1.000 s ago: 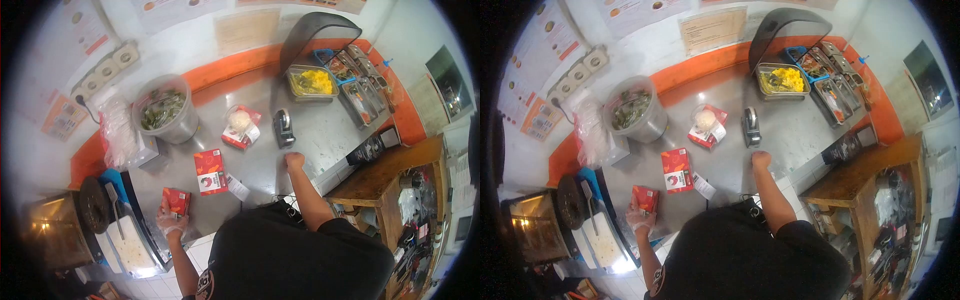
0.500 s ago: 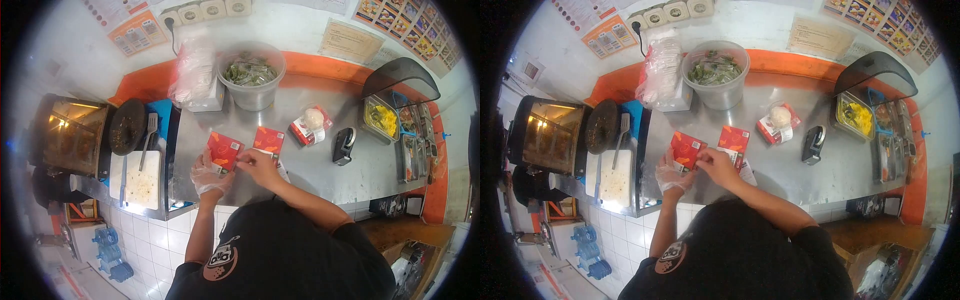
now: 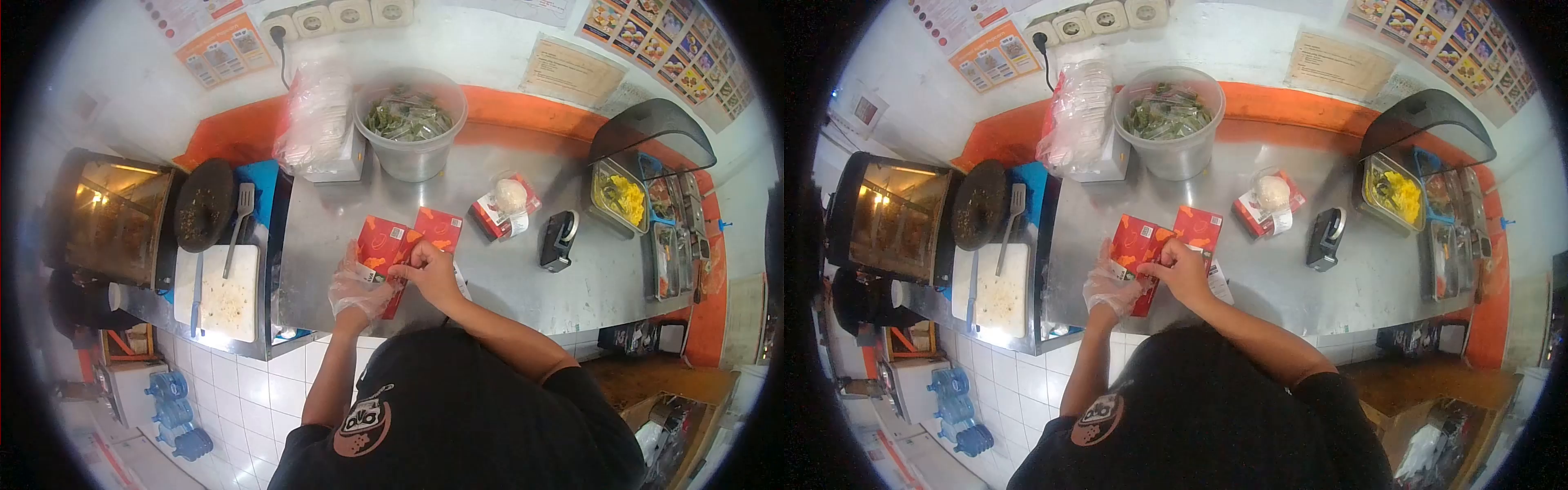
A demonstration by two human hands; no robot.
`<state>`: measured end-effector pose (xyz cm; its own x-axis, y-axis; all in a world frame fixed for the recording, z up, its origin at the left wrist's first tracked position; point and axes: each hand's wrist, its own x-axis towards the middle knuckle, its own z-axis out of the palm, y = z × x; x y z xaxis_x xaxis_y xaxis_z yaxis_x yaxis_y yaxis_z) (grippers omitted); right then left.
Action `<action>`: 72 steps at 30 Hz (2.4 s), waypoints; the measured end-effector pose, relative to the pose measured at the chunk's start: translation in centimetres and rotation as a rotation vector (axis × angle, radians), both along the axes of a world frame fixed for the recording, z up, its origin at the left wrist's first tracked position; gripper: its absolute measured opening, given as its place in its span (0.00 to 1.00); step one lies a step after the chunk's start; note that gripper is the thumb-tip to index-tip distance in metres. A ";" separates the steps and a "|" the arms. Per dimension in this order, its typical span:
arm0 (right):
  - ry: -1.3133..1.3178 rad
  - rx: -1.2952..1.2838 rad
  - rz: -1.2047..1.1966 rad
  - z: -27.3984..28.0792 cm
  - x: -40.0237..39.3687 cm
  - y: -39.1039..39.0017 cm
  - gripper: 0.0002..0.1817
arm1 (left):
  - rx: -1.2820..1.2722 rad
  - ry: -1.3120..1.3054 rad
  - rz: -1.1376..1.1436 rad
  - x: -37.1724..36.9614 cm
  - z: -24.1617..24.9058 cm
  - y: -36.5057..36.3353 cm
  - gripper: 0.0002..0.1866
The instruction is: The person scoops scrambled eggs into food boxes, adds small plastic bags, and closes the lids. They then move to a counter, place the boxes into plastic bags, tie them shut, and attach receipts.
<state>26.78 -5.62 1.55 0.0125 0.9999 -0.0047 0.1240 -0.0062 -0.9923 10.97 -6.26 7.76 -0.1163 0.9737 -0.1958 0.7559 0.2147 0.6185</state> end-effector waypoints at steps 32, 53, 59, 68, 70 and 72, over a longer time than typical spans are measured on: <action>-0.397 -0.206 -0.008 -3.8 12.2 0.7 0.13 | 0.114 0.067 0.086 0.3 -2.5 0.3 0.54; -0.046 -0.160 -0.527 -6.2 11.3 -3.1 0.12 | 0.211 0.169 -0.462 8.4 -1.8 2.2 0.50; 0.156 0.172 -0.043 2.5 11.6 -2.4 0.17 | -0.397 -1.109 -0.799 5.1 0.2 0.2 0.52; 0.083 0.028 0.343 3.8 11.3 -1.3 0.12 | -0.667 -1.373 -0.616 4.0 0.9 -2.1 0.54; 0.086 0.015 0.316 3.3 11.2 -1.0 0.11 | -0.668 -1.378 -0.609 4.0 1.1 -2.3 0.54; 0.107 -0.044 0.144 3.1 11.4 -1.0 0.08 | -0.694 -1.414 -0.517 3.5 0.5 -2.8 0.54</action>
